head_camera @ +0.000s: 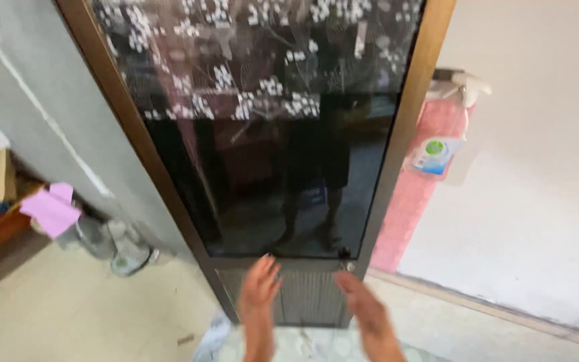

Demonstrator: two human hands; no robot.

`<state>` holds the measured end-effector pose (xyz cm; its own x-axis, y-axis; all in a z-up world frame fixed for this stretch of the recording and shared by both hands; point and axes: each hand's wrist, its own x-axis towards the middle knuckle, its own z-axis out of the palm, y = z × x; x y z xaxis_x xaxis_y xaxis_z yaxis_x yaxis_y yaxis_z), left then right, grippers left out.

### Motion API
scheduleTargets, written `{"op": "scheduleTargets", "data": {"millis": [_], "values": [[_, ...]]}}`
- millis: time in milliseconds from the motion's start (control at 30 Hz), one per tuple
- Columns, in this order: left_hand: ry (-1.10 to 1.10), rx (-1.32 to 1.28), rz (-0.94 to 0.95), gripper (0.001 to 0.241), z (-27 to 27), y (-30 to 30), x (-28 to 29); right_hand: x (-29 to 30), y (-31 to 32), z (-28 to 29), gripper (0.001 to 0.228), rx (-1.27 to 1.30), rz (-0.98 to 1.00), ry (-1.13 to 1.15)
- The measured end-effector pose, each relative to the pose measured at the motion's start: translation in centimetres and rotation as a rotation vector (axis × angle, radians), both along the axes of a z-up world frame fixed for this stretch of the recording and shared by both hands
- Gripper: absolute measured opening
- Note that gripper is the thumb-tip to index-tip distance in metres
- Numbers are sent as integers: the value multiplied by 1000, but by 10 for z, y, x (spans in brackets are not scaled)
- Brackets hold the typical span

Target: Measuring and applying decorative floral stickers to a glass cabinet door.

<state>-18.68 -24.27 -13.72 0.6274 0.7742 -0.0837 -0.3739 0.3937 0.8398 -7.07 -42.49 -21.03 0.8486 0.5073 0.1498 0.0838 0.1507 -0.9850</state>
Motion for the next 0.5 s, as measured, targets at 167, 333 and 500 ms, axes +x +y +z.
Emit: {"op": "scheduleTargets", "data": {"millis": [167,333,500], "values": [[182,98,-182,72,19,-119,10,-106,-16,136,76,-21,208,385],[-136,232,-462,78,-42,-145,21,47,28,6,61,-125,15,52],[107,153,-162,66,-21,-121,-81,81,7,21,53,-207,-79,-285]]}}
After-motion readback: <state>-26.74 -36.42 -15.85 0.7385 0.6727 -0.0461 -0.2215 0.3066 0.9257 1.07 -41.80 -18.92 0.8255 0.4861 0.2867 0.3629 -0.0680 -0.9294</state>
